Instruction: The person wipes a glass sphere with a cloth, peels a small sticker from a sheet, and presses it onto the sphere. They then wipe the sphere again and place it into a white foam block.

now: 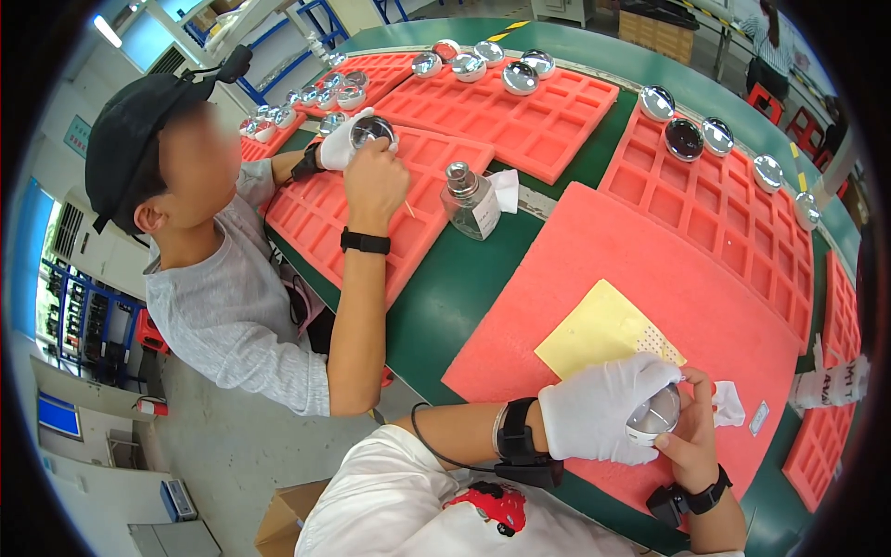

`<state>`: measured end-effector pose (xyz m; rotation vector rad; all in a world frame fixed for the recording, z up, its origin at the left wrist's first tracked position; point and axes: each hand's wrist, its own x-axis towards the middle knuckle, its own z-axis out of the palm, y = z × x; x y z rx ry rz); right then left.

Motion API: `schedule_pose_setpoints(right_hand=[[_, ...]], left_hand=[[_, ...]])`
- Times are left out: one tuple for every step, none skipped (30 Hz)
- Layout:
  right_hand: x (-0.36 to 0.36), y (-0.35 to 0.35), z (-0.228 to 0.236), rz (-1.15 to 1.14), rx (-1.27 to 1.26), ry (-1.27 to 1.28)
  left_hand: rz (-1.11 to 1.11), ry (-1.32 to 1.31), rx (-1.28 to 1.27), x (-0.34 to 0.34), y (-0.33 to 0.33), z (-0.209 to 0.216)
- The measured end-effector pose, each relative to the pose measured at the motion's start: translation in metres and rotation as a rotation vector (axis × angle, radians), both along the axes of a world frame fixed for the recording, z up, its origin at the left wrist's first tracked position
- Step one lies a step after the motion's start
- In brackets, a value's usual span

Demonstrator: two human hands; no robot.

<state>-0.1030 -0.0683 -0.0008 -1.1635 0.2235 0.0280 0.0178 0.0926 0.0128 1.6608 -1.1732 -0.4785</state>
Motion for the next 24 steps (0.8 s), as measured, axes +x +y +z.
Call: schedule_pose_setpoints(right_hand=[[0.0000, -0.0003, -0.0005, 0.000, -0.002, -0.001], [0.0001, -0.0008, -0.0010, 0.000, -0.004, -0.003], [-0.0002, -0.0006, -0.0008, 0.001, -0.006, -0.004], [-0.0004, -0.0003, -0.0003, 0.001, -0.007, -0.004], [-0.0004, 0.0001, 0.0005, 0.002, -0.008, -0.004], [-0.0004, -0.0003, 0.0002, 0.001, -0.004, -0.004], [-0.0003, -0.0006, -0.0001, 0.000, 0.000, -0.003], [-0.0003, -0.0010, -0.0004, -0.001, 0.004, -0.003], [-0.0002, -0.0002, 0.0004, 0.000, 0.002, -0.002], [-0.0002, 0.0006, 0.0013, 0.000, 0.007, 0.001], [-0.0001, 0.0014, 0.0022, 0.000, 0.011, 0.005], [-0.0002, 0.0010, 0.0021, -0.001, 0.017, 0.009], [-0.0004, 0.0004, 0.0016, -0.001, 0.019, 0.009], [-0.0006, -0.0004, 0.0008, -0.001, 0.017, 0.008], [-0.0007, -0.0003, 0.0006, 0.000, 0.012, 0.007], [-0.0007, 0.0000, 0.0005, 0.001, 0.007, 0.005], [-0.0006, 0.0005, 0.0007, 0.002, 0.006, 0.006], [-0.0005, 0.0001, 0.0005, 0.002, 0.004, 0.004], [-0.0003, -0.0004, 0.0004, 0.003, 0.002, 0.002], [-0.0002, -0.0008, 0.0003, 0.003, -0.001, 0.000], [-0.0002, -0.0006, 0.0007, 0.004, -0.001, 0.001], [-0.0003, -0.0003, 0.0010, 0.005, 0.000, 0.002], [-0.0003, -0.0001, 0.0014, 0.006, 0.001, 0.003], [-0.0003, -0.0002, 0.0013, 0.005, 0.004, 0.004]], left_hand=[[-0.003, -0.003, 0.000, 0.0003, -0.0003, -0.0002], [-0.006, -0.005, 0.001, 0.0006, -0.0007, -0.0003], [-0.008, -0.007, 0.001, 0.0004, -0.0002, 0.0002], [-0.007, -0.007, 0.000, 0.0003, 0.0003, 0.0007], [-0.008, -0.005, 0.000, 0.0002, 0.0008, 0.0012], [-0.009, -0.004, 0.001, 0.0003, 0.0004, 0.0010], [-0.010, -0.003, 0.002, 0.0004, -0.0001, 0.0008], [-0.010, -0.003, 0.002, 0.0004, -0.0006, 0.0007], [-0.010, 0.003, -0.002, 0.0003, 0.0002, 0.0015], [-0.010, 0.009, -0.006, 0.0001, 0.0009, 0.0023], [-0.010, 0.016, -0.009, 0.0001, 0.0017, 0.0027], [-0.010, 0.016, -0.008, 0.0002, 0.0011, 0.0026], [-0.014, 0.021, -0.007, 0.0004, 0.0007, 0.0023], [-0.017, 0.026, -0.007, 0.0006, 0.0002, 0.0019], [-0.020, 0.031, -0.008, 0.0007, 0.0008, 0.0017], [-0.019, 0.031, -0.009, 0.0007, 0.0012, 0.0014], [-0.022, 0.027, -0.015, 0.0007, 0.0014, 0.0010], [-0.024, 0.024, -0.018, 0.0008, 0.0005, 0.0006], [-0.027, 0.022, -0.021, 0.0009, -0.0002, 0.0002], [-0.028, 0.023, -0.020, 0.0009, -0.0008, -0.0001], [-0.024, 0.024, -0.020, 0.0007, -0.0005, -0.0002], [-0.021, 0.025, -0.021, 0.0004, -0.0002, -0.0003], [-0.018, 0.026, -0.022, 0.0001, 0.0002, -0.0003], [-0.018, 0.027, -0.021, 0.0001, 0.0001, -0.0003]])
